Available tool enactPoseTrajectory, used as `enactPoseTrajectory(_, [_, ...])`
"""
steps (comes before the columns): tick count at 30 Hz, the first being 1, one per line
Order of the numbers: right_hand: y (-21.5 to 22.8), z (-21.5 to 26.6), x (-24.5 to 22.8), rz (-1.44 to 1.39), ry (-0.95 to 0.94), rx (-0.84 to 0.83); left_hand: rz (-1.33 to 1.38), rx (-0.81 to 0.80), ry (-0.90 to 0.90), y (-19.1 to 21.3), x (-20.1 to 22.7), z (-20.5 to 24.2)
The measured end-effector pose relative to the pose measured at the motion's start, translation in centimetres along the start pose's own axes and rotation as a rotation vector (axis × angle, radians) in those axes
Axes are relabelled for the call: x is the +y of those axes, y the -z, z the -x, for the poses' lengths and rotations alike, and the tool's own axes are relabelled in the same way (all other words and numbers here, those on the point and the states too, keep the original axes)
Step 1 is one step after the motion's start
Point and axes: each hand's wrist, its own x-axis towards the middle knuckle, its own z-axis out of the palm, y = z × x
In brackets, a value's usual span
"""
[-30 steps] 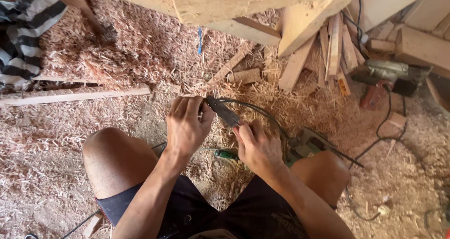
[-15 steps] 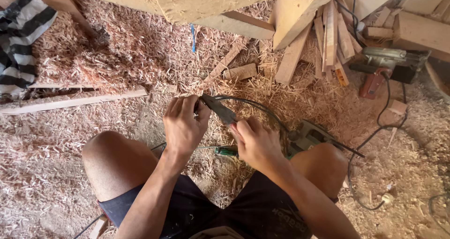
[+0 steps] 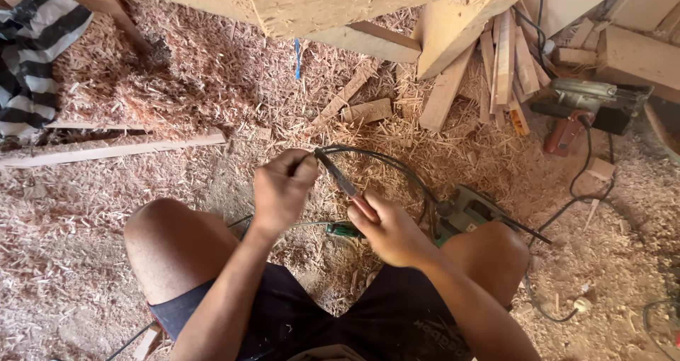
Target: The person uses pliers to strip a power cable and then uses a screwdriver to tighten screws on the motor housing of a green handheld power tool while sitting on a floor covered in wood shavings.
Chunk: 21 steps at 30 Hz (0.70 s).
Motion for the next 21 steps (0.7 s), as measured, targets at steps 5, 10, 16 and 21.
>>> enactPoseTrajectory(5, [0.1, 0.1, 0.2, -0.391, -0.17, -0.147, 0.421, -0.088, 0.228, 0.9, -1.3, 0.2])
enactPoseTrajectory(10, [-2.7, -0.4, -0.2, 0.729, 0.25, 0.396, -0.696, 0.123, -0.34, -0.5, -1.9, 0.5])
enactPoseTrajectory(16, [0.3, -0.4, -1.8, -1.103, -0.372, -0.314, 0.711, -0.057, 0.355, 2.1, -0.4, 0.7])
enactPoseTrajectory(21, [-2.3, -1.4, -1.9, 0.877, 0.302, 0.39, -0.353, 0.106, -0.131, 2.4, -0.2, 1.0])
